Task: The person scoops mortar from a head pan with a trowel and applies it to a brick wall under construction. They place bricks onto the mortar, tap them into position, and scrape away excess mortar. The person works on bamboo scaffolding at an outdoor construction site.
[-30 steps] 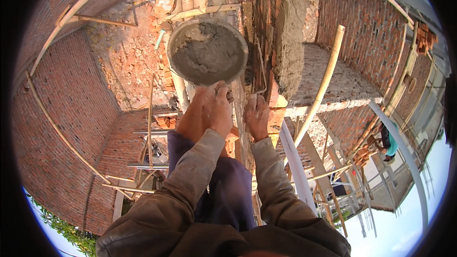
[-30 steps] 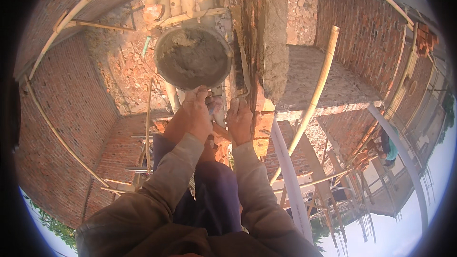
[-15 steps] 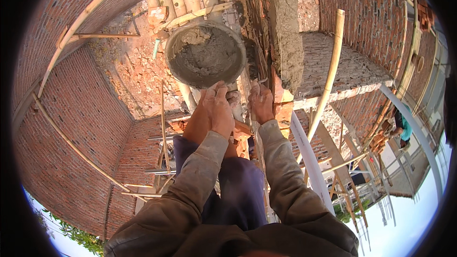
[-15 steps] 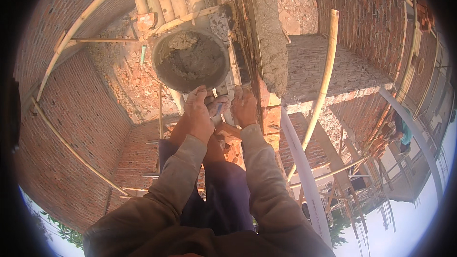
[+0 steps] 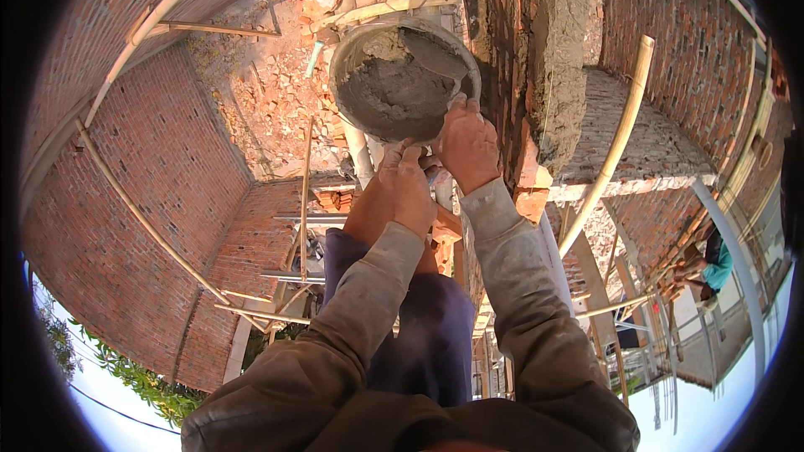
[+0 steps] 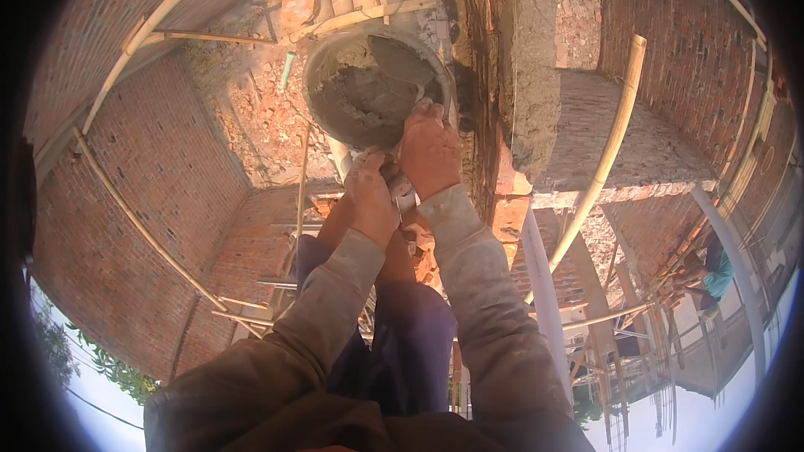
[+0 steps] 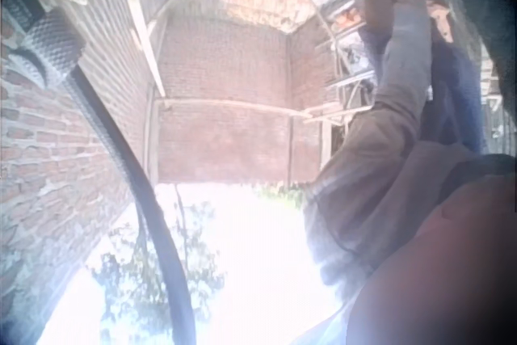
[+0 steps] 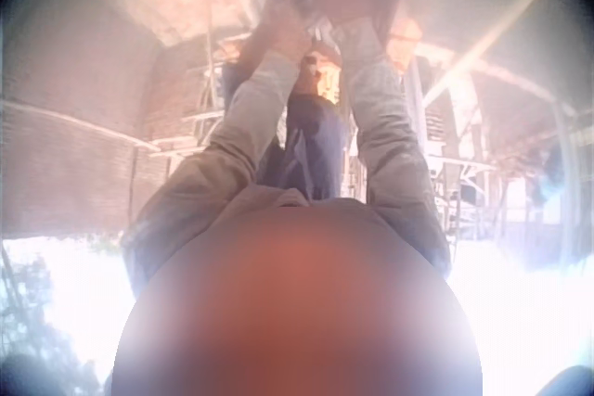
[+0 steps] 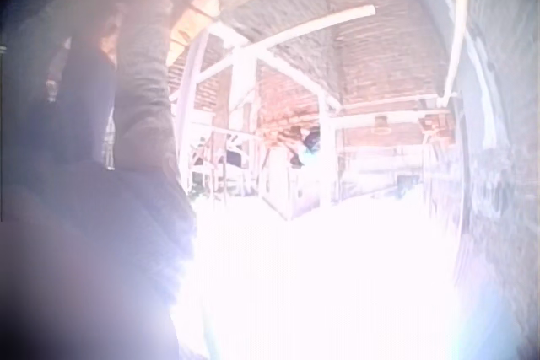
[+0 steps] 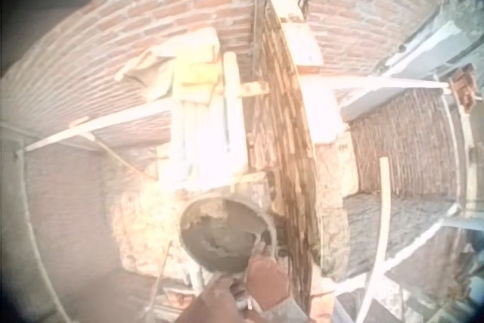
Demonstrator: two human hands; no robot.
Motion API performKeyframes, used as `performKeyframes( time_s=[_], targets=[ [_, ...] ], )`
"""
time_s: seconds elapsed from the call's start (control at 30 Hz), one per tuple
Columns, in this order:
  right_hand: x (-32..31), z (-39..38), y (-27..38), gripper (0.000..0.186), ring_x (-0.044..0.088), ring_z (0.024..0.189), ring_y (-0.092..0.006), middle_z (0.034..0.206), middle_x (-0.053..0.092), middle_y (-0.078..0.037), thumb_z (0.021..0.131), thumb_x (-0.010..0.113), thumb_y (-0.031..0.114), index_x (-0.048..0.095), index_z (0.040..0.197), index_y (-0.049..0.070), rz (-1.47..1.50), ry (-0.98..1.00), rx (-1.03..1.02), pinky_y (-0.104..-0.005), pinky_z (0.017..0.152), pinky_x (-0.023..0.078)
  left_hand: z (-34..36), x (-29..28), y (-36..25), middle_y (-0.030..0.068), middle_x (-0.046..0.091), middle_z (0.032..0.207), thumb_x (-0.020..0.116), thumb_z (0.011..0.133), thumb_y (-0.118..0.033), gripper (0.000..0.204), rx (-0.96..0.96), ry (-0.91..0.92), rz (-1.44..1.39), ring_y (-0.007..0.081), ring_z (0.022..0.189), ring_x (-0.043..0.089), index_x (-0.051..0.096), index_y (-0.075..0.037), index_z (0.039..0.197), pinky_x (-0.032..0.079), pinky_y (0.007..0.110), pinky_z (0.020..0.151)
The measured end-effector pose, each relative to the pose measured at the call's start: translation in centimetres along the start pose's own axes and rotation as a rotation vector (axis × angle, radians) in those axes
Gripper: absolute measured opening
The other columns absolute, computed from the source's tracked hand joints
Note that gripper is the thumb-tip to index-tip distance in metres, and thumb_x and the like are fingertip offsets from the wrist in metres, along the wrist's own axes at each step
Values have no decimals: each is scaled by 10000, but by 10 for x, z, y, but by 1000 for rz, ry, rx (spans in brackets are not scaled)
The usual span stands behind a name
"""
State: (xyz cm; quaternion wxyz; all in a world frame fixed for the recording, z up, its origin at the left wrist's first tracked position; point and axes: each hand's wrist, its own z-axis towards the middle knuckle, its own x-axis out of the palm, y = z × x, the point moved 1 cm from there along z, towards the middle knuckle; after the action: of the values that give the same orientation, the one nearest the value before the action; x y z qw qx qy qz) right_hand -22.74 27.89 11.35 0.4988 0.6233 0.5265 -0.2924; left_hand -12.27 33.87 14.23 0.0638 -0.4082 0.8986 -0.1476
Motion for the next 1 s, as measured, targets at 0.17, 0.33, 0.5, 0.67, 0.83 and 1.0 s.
performKeyframes(
  time_s=[0.17,0.33,0.5,0.67,0.83,1.0],
  targets=[
    [68,49,19,284,744,1088,-297,1100,735,-180,881,762,247,761,1083,47,-20,489,-107,-433,882,619,-4,-12,0,105,651,1150,604,1034,-116,290,376,162,491,189,1020,700,597,2,1299,620,297,789],
    [0,26,-8,325,706,1135,-356,1066,735,-181,867,759,241,675,1063,-4,76,681,-222,-463,884,595,25,-27,-5,88,637,1163,693,1003,-140,387,179,-106,163,199,1051,670,571,17,1335,577,328,882],
    [-23,4,-19,334,757,898,-366,1035,725,-179,863,760,249,674,1067,-1,0,487,77,-461,816,611,120,-59,-85,330,512,1478,804,955,-263,824,902,-656,827,434,1380,515,384,105,1561,406,489,1172],
    [59,12,-19,283,766,842,-356,1007,729,-216,858,735,210,697,1047,3,-13,407,95,-462,772,616,198,-45,-184,102,734,1192,952,817,-248,489,416,136,687,215,1069,685,745,-72,1224,539,417,917],
    [78,-15,-9,270,763,906,-415,1026,718,-263,870,724,195,704,1051,-3,179,511,-17,-466,839,620,170,-30,-164,-52,656,721,968,820,-160,289,408,175,610,72,585,535,683,-127,780,437,280,562],
    [24,-30,-48,282,752,776,-412,975,724,-254,915,676,186,668,1059,-56,105,547,-28,-491,705,617,119,-36,-132,-8,689,813,915,818,0,303,415,198,588,87,689,615,638,-91,897,507,274,625]
  ],
)
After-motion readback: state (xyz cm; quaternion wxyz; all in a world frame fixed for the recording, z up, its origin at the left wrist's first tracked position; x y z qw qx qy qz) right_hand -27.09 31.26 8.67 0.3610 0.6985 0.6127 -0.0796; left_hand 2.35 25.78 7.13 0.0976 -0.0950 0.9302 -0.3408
